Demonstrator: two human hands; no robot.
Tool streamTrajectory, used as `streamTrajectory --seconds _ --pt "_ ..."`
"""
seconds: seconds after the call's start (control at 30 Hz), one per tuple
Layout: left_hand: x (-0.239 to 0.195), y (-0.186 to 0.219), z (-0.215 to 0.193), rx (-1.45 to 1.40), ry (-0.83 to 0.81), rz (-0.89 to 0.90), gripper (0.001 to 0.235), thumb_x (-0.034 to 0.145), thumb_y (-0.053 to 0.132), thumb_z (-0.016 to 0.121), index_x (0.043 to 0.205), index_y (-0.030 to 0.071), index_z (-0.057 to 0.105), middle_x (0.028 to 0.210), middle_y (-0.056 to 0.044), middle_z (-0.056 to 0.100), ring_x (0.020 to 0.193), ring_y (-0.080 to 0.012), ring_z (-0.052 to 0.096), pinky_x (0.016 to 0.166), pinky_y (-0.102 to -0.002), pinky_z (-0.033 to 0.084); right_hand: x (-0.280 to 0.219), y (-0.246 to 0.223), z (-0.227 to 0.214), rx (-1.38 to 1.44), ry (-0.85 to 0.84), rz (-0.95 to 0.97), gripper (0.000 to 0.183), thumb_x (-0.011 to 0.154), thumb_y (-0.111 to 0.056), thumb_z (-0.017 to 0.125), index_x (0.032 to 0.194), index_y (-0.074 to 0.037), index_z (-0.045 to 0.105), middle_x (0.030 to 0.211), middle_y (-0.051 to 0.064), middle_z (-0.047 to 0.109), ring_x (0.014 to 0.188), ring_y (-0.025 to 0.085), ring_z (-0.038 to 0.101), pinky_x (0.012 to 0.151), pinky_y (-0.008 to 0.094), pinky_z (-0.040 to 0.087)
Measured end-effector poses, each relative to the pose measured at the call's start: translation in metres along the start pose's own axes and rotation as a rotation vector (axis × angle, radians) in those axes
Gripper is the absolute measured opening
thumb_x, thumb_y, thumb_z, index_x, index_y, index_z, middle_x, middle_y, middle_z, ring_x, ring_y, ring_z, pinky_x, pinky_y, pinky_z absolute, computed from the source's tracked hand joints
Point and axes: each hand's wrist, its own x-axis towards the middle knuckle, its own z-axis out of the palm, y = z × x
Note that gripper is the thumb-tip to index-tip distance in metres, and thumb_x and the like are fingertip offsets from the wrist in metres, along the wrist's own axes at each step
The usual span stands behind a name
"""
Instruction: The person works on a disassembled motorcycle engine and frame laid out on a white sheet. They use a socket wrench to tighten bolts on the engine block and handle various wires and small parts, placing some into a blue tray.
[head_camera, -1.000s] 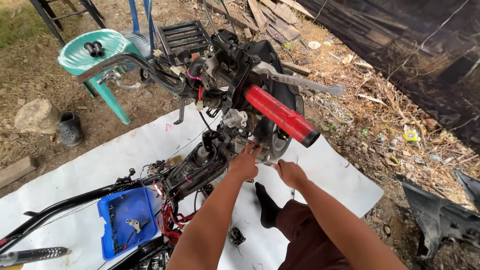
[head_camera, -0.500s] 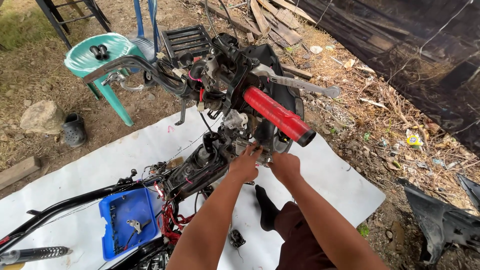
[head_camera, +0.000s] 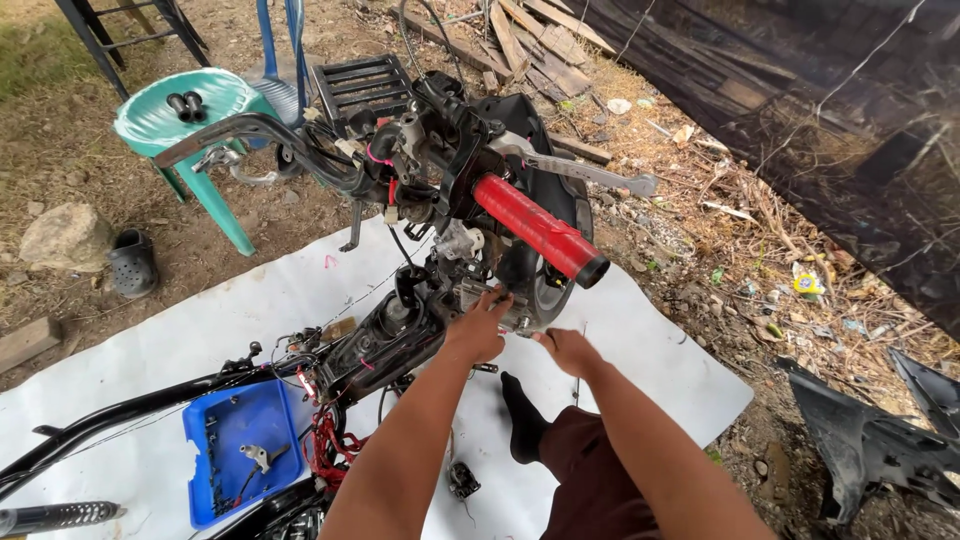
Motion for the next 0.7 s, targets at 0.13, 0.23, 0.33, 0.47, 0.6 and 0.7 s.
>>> streamTrajectory --seconds 0.13,0.23,0.33,0.47,0.6,0.7 --pt "-0.003 0.004 -0.005 0.008 -0.021 -0.026 0.085 0.089 0.018 0.063 0.162 0.037 0.024 0.173 0.012 0.008 0.158 -0.0183 0.017 0.112 -0.049 0.044 0.003 -0.008 0.002 0.105 -0.052 0.013 0.069 0.102 -0.065 0.039 0.101 -0.003 0.069 0.092 0.021 0.071 0.091 0.044 0.066 0.083 0.052 0.051" --pt "0.001 0.001 -0.003 0.027 -0.035 -0.029 0.086 0.089 0.017 0.062 0.162 0.037 0.022 0.173 0.011 0.005 0.158 -0.0191 0.017 0.111 -0.05 0.045 0.012 -0.013 -0.008 -0.143 -0.067 0.229 0.07 0.099 -0.067 0.041 0.098 -0.005 0.073 0.1 0.018 0.073 0.1 0.04 0.068 0.089 0.052 0.053" --pt "0.006 -0.006 0.004 0.032 -0.03 0.016 0.089 0.087 0.017 0.062 0.163 0.035 0.02 0.172 0.006 0.007 0.156 -0.0221 0.021 0.111 -0.049 0.046 0.012 -0.023 -0.022 -0.107 0.08 0.315 0.069 0.106 -0.062 0.037 0.098 -0.007 0.076 0.102 0.02 0.075 0.101 0.041 0.07 0.09 0.051 0.054" --pt "0.011 -0.004 0.003 0.012 -0.003 0.02 0.089 0.086 0.016 0.061 0.163 0.036 0.021 0.173 0.006 0.008 0.155 -0.0231 0.023 0.112 -0.05 0.044 0.01 -0.017 -0.04 -0.228 0.04 0.391 0.066 0.097 -0.067 0.048 0.098 -0.007 0.075 0.1 0.016 0.075 0.098 0.038 0.071 0.082 0.05 0.057" --pt "0.007 -0.003 0.004 0.011 0.014 0.016 0.088 0.087 0.016 0.061 0.163 0.036 0.022 0.172 0.006 0.01 0.155 -0.0226 0.024 0.113 -0.05 0.044 -0.001 -0.027 -0.05 -0.293 -0.285 0.257 0.066 0.088 -0.072 0.056 0.093 -0.01 0.079 0.091 0.012 0.075 0.093 0.033 0.071 0.082 0.046 0.056" --pt "0.011 -0.006 0.009 0.02 0.025 0.025 0.087 0.088 0.018 0.062 0.162 0.036 0.021 0.172 0.006 0.008 0.157 -0.0228 0.018 0.113 -0.051 0.041 -0.008 -0.037 -0.053 -0.258 -0.301 0.13 0.07 0.09 -0.074 0.055 0.089 -0.008 0.078 0.083 0.013 0.073 0.084 0.034 0.071 0.078 0.046 0.055"
